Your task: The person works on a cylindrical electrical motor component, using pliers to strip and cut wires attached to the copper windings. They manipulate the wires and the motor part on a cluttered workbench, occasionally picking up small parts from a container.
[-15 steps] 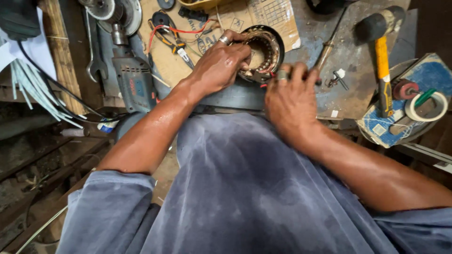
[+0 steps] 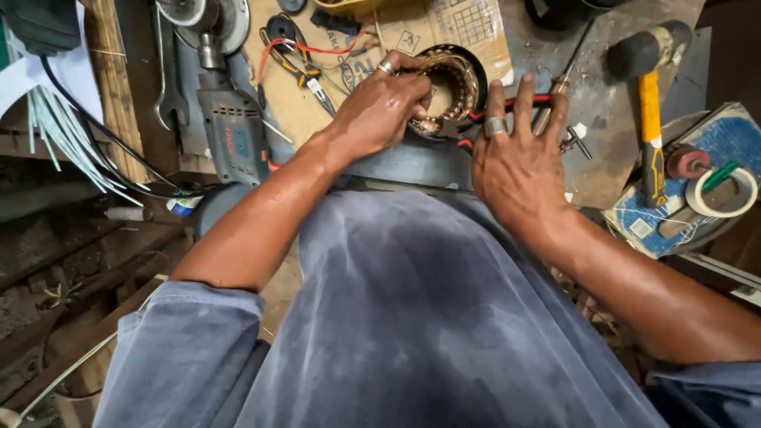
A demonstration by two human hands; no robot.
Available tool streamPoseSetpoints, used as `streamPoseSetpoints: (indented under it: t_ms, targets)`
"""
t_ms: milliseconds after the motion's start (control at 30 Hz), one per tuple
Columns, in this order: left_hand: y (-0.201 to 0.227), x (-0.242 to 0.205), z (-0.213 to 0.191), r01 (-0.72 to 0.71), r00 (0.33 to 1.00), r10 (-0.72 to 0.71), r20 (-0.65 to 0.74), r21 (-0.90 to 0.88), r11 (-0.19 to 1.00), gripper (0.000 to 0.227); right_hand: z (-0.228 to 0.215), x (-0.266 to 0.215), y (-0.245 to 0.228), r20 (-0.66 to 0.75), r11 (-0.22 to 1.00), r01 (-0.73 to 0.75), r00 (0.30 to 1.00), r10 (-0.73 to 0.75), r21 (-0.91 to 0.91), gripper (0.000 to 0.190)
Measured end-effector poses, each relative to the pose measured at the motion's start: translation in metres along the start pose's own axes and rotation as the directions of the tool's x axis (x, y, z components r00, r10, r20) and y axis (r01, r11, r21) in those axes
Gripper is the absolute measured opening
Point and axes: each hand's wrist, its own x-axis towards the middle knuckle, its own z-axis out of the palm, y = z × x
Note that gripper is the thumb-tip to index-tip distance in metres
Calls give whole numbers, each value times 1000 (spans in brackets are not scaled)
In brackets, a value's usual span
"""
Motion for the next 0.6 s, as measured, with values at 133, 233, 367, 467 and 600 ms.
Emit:
streamPoseSetpoints:
  t_ms: [133,233,367,467,600]
  targets:
    - [1,0,1,11,1000,-11,0,-6,1000,10,1,0,-1,15,998,63,998,-63,-17,56]
    - [-1,1,2,3,1000,-3,-18,-4,1000,9,-7,4,-6,31,997,69,997,-68,-28,54]
    - [1,3,-2,-35,999,35,-17,-19,999,7,-10,8,-14,-1,995,97,995,-97,17,53]
    - [1,2,-2,-30,999,30,-26,-5,1000,6,-12,13,-17,-49,983,75,995,-84,-166,49]
    - [0,-1,0,-8,1000,8,-16,-25,1000,7,-12,20,-7,186,999,40,982,-36,-17,52]
